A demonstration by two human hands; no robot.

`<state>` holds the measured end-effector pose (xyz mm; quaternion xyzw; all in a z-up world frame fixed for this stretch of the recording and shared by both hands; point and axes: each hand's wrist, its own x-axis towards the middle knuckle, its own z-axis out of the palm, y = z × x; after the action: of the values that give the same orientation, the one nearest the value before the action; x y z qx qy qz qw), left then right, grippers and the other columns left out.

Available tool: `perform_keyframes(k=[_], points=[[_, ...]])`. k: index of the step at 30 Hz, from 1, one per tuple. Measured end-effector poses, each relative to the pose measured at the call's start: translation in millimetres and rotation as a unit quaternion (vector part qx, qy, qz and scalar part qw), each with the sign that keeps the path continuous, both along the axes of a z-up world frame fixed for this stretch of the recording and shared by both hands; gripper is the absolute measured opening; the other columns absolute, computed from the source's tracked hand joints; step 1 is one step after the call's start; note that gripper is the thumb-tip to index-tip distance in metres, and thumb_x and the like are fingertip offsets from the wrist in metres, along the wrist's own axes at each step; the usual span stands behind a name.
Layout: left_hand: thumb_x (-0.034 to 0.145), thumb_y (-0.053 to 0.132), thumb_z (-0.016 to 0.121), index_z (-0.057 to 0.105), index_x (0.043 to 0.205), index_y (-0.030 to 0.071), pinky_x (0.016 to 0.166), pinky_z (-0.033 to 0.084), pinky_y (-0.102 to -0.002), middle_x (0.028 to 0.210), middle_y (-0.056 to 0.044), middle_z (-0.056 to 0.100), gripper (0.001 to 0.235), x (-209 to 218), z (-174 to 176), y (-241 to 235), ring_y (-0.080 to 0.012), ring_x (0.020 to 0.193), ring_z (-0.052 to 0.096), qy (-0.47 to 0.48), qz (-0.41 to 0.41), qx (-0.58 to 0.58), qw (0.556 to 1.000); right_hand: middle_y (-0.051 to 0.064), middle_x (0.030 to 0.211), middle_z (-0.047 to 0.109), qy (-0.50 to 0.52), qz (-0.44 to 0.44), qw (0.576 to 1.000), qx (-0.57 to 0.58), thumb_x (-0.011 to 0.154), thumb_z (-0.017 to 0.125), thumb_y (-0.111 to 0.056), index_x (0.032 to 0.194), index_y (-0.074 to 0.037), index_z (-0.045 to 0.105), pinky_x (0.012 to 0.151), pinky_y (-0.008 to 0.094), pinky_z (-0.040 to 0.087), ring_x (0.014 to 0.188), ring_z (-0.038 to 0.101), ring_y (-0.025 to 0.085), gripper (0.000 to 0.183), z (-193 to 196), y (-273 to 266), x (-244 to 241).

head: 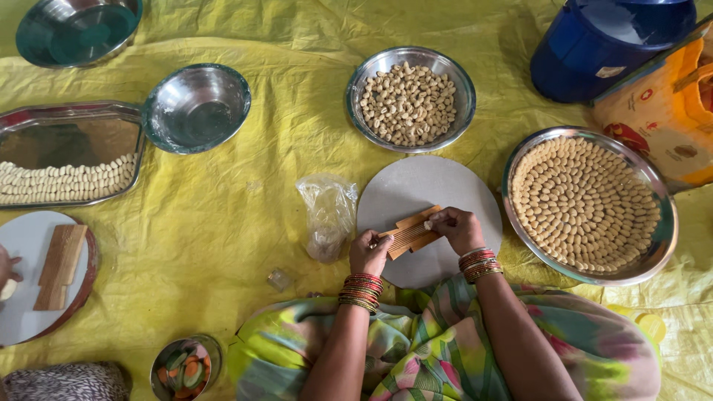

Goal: The person sits on a yellow tarp and repeatedly takes small dough balls, presses them through a wooden ridged tool to create textured snacks, and places the finished pieces into a metal tray. The process is continuous and repetitive throughout the clip.

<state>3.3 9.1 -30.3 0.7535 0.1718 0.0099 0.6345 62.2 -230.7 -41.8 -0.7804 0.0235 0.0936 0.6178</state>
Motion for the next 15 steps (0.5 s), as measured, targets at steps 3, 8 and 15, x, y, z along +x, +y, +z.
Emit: perform_keyframes(k=[3, 8, 15], points=[[0.08, 0.024, 0.08, 0.068, 0.076, 0.0, 0.058, 0.049, -0.03, 0.064, -0.005, 0.066, 0.027, 0, 3, -1, -0.0121, 0.059, 0.06, 0.004, 0.005, -0.009, 1.0, 0.007, 0.09, 0.078, 0.001, -0.004, 1.0, -0.005, 0.087, 0.074, 0.001, 0.095, 0.0, 0.074, 0.079, 0.03, 0.062, 0.084, 0.074, 0.013, 0.009, -6, -5, 3], [0.08, 0.025, 0.079, 0.07, 0.078, 0.001, 0.06, 0.05, -0.03, 0.067, -0.006, 0.068, 0.026, 0, 7, 1, -0.0131, 0.061, 0.063, 0.018, -0.005, 0.011, 1.0, 0.007, 0.09, 0.077, 0.01, -0.027, 0.998, -0.049, 0.087, 0.077, 0.0, 0.095, 0.0, 0.075, 0.078, 0.031, 0.061, 0.082, 0.072, 0.013, 0.009, -17, -12, 9], [0.08, 0.026, 0.078, 0.07, 0.08, 0.001, 0.062, 0.052, -0.031, 0.069, -0.007, 0.07, 0.027, 0, 4, 1, -0.0146, 0.064, 0.065, 0.018, -0.009, 0.002, 1.0, 0.003, 0.088, 0.076, 0.027, -0.031, 0.998, -0.053, 0.086, 0.079, -0.005, 0.094, -0.002, 0.077, 0.078, 0.028, 0.062, 0.081, 0.07, 0.011, 0.009, -17, -19, 14]])
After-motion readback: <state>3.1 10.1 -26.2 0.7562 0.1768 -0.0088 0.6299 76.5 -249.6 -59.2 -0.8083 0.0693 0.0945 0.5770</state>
